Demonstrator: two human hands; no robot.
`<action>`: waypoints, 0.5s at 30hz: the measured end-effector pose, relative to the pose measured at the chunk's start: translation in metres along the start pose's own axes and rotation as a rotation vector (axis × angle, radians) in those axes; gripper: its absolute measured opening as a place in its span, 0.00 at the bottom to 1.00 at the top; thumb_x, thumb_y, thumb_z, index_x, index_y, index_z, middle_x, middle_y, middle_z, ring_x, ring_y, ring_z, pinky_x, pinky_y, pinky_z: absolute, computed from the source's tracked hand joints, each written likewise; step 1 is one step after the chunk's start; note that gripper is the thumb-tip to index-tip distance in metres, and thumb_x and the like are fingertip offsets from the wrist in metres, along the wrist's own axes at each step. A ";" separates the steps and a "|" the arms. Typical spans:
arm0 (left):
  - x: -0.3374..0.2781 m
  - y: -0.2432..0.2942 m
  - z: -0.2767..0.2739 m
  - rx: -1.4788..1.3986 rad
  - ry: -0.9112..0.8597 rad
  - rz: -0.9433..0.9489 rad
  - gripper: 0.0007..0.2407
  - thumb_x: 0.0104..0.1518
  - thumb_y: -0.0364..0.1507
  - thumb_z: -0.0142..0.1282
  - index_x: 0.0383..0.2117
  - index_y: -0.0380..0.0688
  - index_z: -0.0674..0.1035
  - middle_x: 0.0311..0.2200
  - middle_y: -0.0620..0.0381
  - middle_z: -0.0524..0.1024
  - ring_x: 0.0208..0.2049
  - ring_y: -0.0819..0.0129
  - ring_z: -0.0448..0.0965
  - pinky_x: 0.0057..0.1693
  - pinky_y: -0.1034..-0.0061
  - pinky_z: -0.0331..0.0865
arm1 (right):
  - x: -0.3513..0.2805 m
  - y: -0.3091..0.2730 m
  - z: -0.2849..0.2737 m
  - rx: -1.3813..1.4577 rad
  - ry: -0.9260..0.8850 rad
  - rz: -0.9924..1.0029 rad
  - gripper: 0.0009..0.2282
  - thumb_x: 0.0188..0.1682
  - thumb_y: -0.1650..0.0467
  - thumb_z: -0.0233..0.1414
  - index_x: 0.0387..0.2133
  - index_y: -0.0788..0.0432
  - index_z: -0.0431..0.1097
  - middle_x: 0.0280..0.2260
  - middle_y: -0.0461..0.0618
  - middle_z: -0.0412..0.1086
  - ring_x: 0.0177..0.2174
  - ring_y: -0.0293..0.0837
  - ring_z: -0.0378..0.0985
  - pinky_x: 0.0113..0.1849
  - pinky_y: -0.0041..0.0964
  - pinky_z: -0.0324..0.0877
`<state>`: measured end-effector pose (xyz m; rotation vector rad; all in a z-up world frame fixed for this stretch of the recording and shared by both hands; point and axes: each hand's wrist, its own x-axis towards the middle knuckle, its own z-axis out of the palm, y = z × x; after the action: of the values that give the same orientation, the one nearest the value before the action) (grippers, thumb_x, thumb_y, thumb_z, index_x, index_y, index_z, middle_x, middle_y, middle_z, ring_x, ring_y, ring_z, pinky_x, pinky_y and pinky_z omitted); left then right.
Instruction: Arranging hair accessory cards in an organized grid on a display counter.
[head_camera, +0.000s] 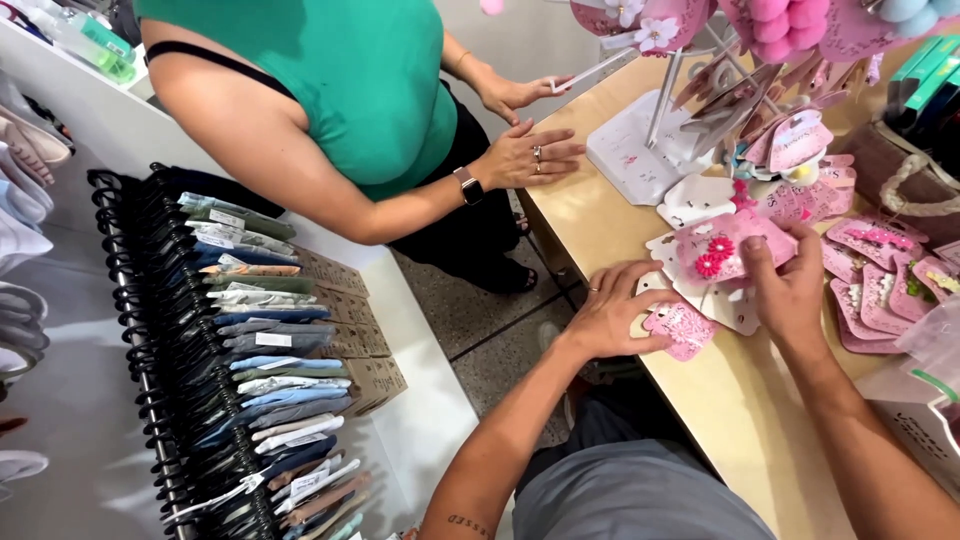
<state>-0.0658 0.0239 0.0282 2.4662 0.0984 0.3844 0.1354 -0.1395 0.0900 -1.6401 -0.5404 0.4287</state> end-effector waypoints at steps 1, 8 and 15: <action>0.000 -0.001 0.001 -0.001 -0.001 0.001 0.25 0.58 0.54 0.61 0.61 0.69 0.78 0.76 0.54 0.60 0.78 0.49 0.59 0.76 0.48 0.52 | 0.001 0.004 -0.003 -0.001 0.002 0.000 0.20 0.70 0.69 0.53 0.67 0.67 0.54 0.44 0.68 0.69 0.24 0.56 0.79 0.24 0.46 0.78; -0.001 -0.004 0.004 -0.029 0.025 -0.008 0.25 0.58 0.52 0.60 0.61 0.65 0.75 0.73 0.51 0.61 0.76 0.47 0.61 0.75 0.47 0.54 | -0.005 0.049 -0.016 -0.578 0.062 -0.242 0.30 0.68 0.53 0.44 0.68 0.69 0.64 0.59 0.69 0.61 0.60 0.64 0.59 0.60 0.60 0.56; 0.034 0.005 -0.017 -0.123 0.337 -0.158 0.15 0.65 0.49 0.57 0.48 0.57 0.79 0.58 0.57 0.75 0.68 0.54 0.70 0.74 0.49 0.54 | -0.020 0.049 -0.024 -0.395 0.174 -0.277 0.18 0.72 0.66 0.46 0.64 0.74 0.66 0.55 0.68 0.60 0.50 0.60 0.68 0.51 0.55 0.69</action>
<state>-0.0383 0.0358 0.0526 2.2347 0.3957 0.7107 0.1373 -0.1752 0.0439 -1.9212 -0.7414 -0.0315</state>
